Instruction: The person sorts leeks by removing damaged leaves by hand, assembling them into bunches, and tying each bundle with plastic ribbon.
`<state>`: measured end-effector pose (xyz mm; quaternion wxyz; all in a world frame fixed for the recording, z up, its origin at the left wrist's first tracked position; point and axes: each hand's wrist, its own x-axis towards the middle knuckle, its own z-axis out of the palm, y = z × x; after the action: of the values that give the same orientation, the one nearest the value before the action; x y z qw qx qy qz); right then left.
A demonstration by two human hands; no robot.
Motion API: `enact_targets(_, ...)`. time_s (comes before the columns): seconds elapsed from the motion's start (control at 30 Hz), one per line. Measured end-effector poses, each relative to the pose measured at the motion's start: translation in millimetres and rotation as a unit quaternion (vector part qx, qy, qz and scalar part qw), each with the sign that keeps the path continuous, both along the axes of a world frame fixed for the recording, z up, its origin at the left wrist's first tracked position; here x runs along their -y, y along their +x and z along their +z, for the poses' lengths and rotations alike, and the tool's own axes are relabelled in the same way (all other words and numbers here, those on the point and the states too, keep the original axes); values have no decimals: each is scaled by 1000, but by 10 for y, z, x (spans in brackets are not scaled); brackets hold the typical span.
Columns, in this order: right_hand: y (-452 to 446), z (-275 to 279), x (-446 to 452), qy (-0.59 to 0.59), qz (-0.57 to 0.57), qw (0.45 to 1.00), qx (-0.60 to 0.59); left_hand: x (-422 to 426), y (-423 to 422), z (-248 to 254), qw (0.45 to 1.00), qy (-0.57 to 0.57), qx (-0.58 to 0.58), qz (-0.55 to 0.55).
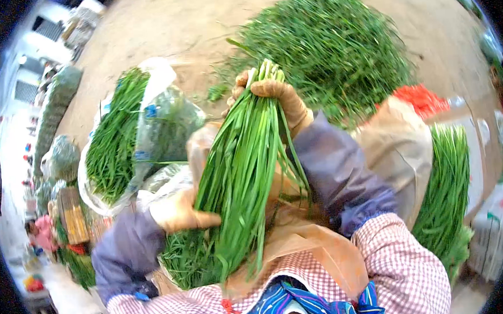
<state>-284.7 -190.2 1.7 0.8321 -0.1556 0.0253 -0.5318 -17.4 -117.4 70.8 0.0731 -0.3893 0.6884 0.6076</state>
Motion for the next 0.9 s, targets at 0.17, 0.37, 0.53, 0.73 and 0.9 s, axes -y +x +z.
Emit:
enact_targets(0.17, -600, -149, -74, -26, -25, 997, -63, -291, 50, 595, 975, -39, 212, -60)
enact_targets(0.37, -457, -104, -38, -71, -15, 996, -46, 393, -440, 857, 928, -336, -115, 113)
enact_targets(0.53, -451, -119, -104, -97, -19, 995, 16, 518, -957, -170, 972, 101, -197, 79)
enact_targets(0.73, -396, -524, -260, 55, -35, 998, -8, -173, -848, -743, 860, 268, -348, 259)
enact_targets(0.9, -395, -948, -498, 121, 36, 991, 44, -252, -787, -802, 797, 292, -359, 389)
